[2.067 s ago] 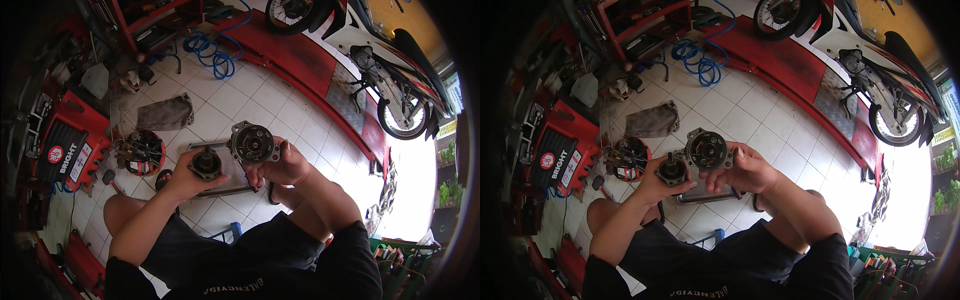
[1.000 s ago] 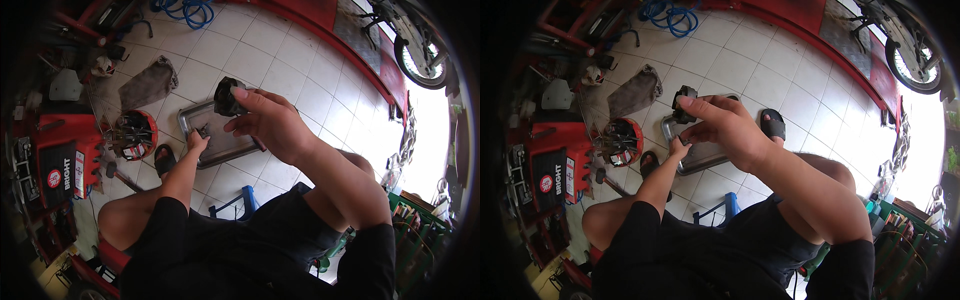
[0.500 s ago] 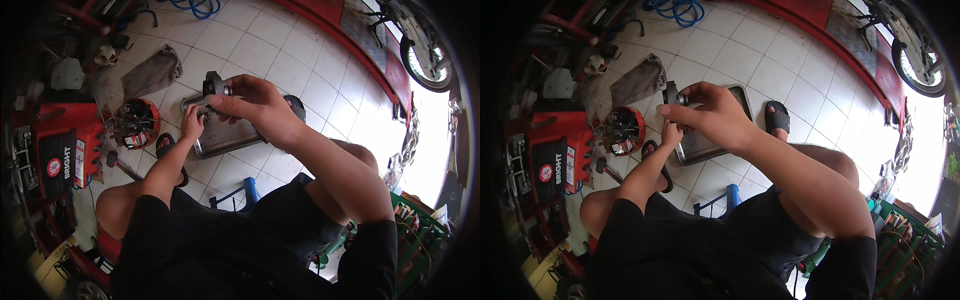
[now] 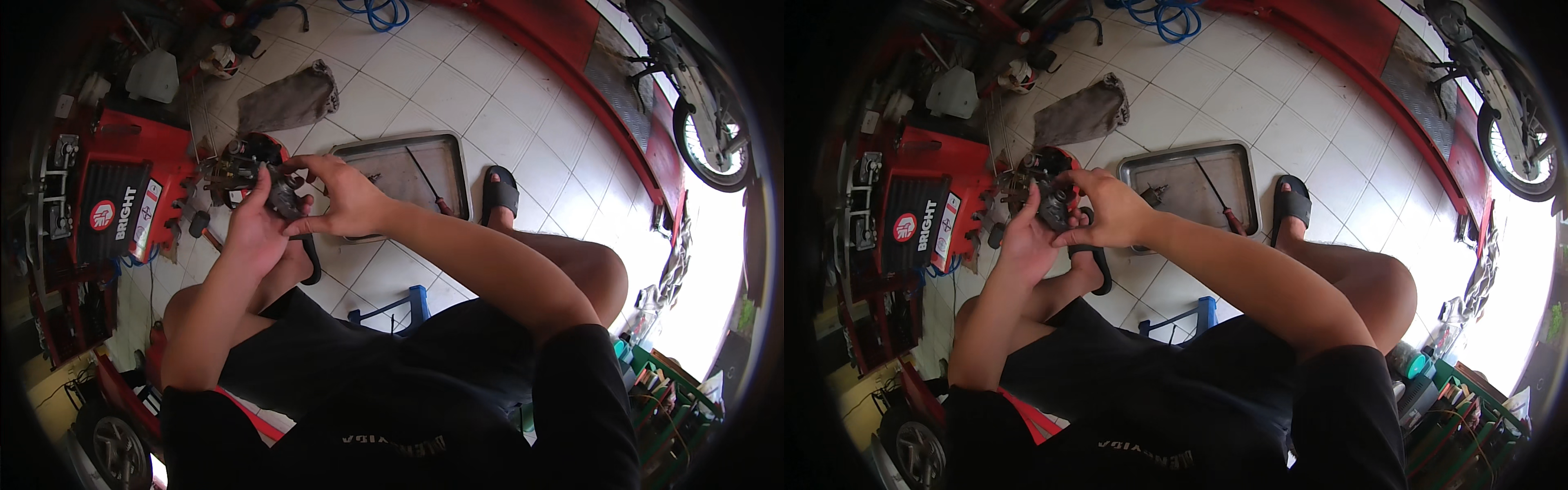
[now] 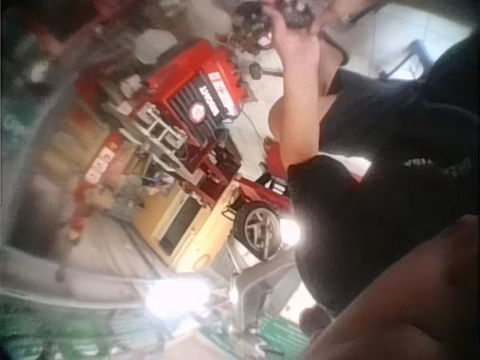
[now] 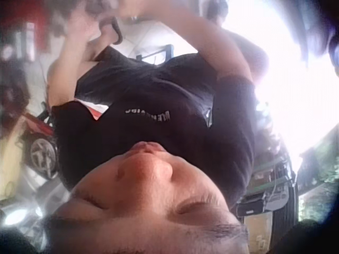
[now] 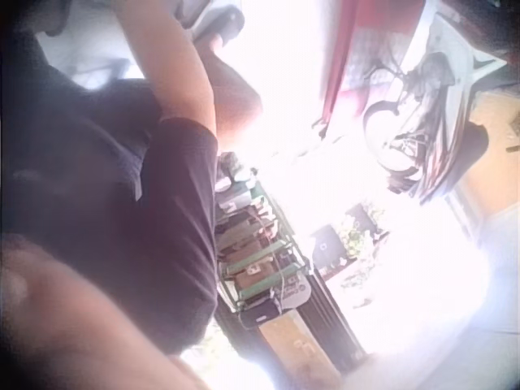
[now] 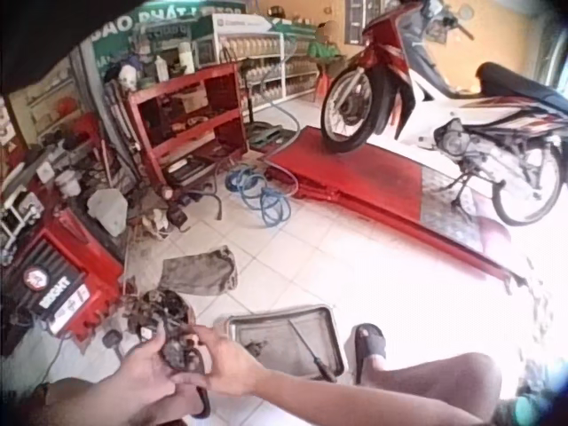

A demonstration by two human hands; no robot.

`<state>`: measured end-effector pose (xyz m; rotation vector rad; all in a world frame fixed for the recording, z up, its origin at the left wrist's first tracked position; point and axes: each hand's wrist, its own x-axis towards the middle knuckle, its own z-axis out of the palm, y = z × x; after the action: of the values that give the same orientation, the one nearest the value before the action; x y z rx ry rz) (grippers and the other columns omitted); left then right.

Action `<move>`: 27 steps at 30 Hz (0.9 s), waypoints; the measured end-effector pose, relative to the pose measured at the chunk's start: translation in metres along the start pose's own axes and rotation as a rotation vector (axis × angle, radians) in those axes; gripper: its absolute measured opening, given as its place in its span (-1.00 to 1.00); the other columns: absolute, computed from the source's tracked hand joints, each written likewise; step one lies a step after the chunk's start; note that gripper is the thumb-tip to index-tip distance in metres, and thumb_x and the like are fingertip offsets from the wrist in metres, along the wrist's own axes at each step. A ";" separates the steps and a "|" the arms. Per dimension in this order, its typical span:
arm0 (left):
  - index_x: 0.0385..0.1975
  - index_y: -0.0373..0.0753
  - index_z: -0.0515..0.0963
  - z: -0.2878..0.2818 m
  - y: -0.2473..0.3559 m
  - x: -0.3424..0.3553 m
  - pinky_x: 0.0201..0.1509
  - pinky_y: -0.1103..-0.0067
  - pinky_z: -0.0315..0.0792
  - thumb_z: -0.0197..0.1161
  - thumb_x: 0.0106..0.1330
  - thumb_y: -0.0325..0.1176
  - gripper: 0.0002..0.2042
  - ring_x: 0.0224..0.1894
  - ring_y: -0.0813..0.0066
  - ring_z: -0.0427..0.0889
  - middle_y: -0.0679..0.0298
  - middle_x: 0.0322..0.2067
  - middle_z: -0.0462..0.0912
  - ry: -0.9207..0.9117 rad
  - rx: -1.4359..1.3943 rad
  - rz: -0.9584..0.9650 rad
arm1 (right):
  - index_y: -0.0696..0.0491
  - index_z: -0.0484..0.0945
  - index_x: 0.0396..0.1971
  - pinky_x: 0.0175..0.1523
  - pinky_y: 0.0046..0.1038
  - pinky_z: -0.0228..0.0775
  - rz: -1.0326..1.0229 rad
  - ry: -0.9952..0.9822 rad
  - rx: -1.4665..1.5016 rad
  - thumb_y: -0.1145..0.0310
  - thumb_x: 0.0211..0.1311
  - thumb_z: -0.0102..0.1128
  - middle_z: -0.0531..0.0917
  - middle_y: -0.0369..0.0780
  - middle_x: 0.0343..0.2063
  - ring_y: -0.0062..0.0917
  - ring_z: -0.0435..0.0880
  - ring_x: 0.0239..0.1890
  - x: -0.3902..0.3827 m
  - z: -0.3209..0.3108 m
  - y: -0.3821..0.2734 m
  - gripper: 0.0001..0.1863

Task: The person sits on a stool in a workshop, using a screwdriver to disassemble and reassemble a cylindrical mechanical component. They remove a small internal piece, place it in a metal tray, and then reinsert it into the main housing.

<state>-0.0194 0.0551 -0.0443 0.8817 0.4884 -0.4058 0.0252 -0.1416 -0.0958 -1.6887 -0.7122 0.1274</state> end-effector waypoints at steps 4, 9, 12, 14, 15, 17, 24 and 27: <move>0.15 -0.27 0.45 -0.028 0.025 -0.015 0.13 0.36 0.46 0.03 0.61 -0.05 -0.60 0.03 0.11 0.56 0.06 0.04 0.58 0.165 -0.205 0.175 | 0.13 0.63 0.02 0.06 -0.24 0.55 0.385 -0.028 0.128 0.08 0.01 0.54 0.73 -0.07 -0.14 -0.21 0.71 -0.10 -0.025 0.046 0.087 -0.39; 0.19 -0.34 0.43 -0.017 0.054 -0.015 0.11 0.37 0.48 0.01 0.62 -0.06 -0.56 0.03 0.07 0.56 -0.02 0.07 0.56 0.039 -0.210 0.260 | -0.17 0.74 -0.05 0.03 -0.14 0.61 0.770 -0.375 -0.464 0.17 0.20 0.29 0.76 -0.13 -0.13 -0.13 0.74 -0.07 -0.111 0.097 0.224 -0.68; 0.21 -0.35 0.42 -0.025 0.058 -0.010 0.08 0.38 0.50 -0.01 0.63 -0.05 -0.54 0.01 0.06 0.58 -0.03 0.07 0.56 0.033 -0.238 0.158 | -0.20 0.73 -0.07 0.01 -0.14 0.61 0.791 -0.343 -0.611 0.20 0.24 0.24 0.76 -0.12 -0.16 -0.14 0.74 -0.09 -0.129 0.121 0.239 -0.73; 0.21 -0.36 0.42 -0.029 0.057 -0.006 0.06 0.39 0.51 -0.01 0.63 -0.04 -0.54 0.01 0.04 0.59 -0.03 0.08 0.56 0.060 -0.232 0.110 | -0.20 0.72 -0.07 -0.02 -0.13 0.61 0.746 -0.305 -0.616 0.20 0.25 0.23 0.76 -0.12 -0.18 -0.14 0.75 -0.10 -0.129 0.128 0.247 -0.73; 0.21 -0.36 0.42 -0.031 0.056 -0.003 0.06 0.39 0.52 -0.02 0.63 -0.04 -0.53 0.01 0.04 0.59 -0.03 0.08 0.56 0.067 -0.245 0.089 | -0.20 0.72 -0.07 -0.03 -0.12 0.61 0.722 -0.285 -0.619 0.20 0.25 0.23 0.76 -0.12 -0.18 -0.14 0.75 -0.11 -0.128 0.131 0.249 -0.73; 0.21 -0.35 0.42 -0.033 0.053 0.002 0.06 0.38 0.53 -0.02 0.63 -0.03 -0.53 0.03 0.02 0.60 -0.02 0.08 0.56 0.081 -0.273 0.047 | -0.22 0.73 -0.11 -0.07 -0.12 0.61 0.698 -0.268 -0.610 0.23 0.24 0.21 0.76 -0.13 -0.20 -0.14 0.76 -0.13 -0.128 0.137 0.253 -0.75; 0.26 -0.28 0.38 -0.024 0.040 0.011 0.05 0.34 0.57 -0.07 0.63 0.02 -0.51 0.02 -0.03 0.62 -0.01 0.09 0.56 0.051 -0.297 -0.074 | -0.20 0.76 -0.14 -0.07 -0.13 0.61 0.676 -0.320 -0.687 0.35 0.19 0.16 0.76 -0.15 -0.23 -0.14 0.76 -0.14 -0.122 0.152 0.278 -0.72; 0.26 -0.28 0.37 -0.020 0.035 0.016 0.05 0.33 0.58 -0.07 0.63 0.02 -0.51 0.03 -0.05 0.62 -0.01 0.09 0.56 0.025 -0.300 -0.113 | -0.06 0.74 -0.33 -0.11 -0.09 0.61 0.650 -0.354 -0.690 0.24 0.25 0.14 0.77 -0.11 -0.27 -0.10 0.77 -0.20 -0.129 0.154 0.284 -0.79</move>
<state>0.0074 0.0890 -0.0427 0.5710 0.6069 -0.4124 -0.0395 -0.0975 -0.4346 -2.5617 -0.4514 0.7174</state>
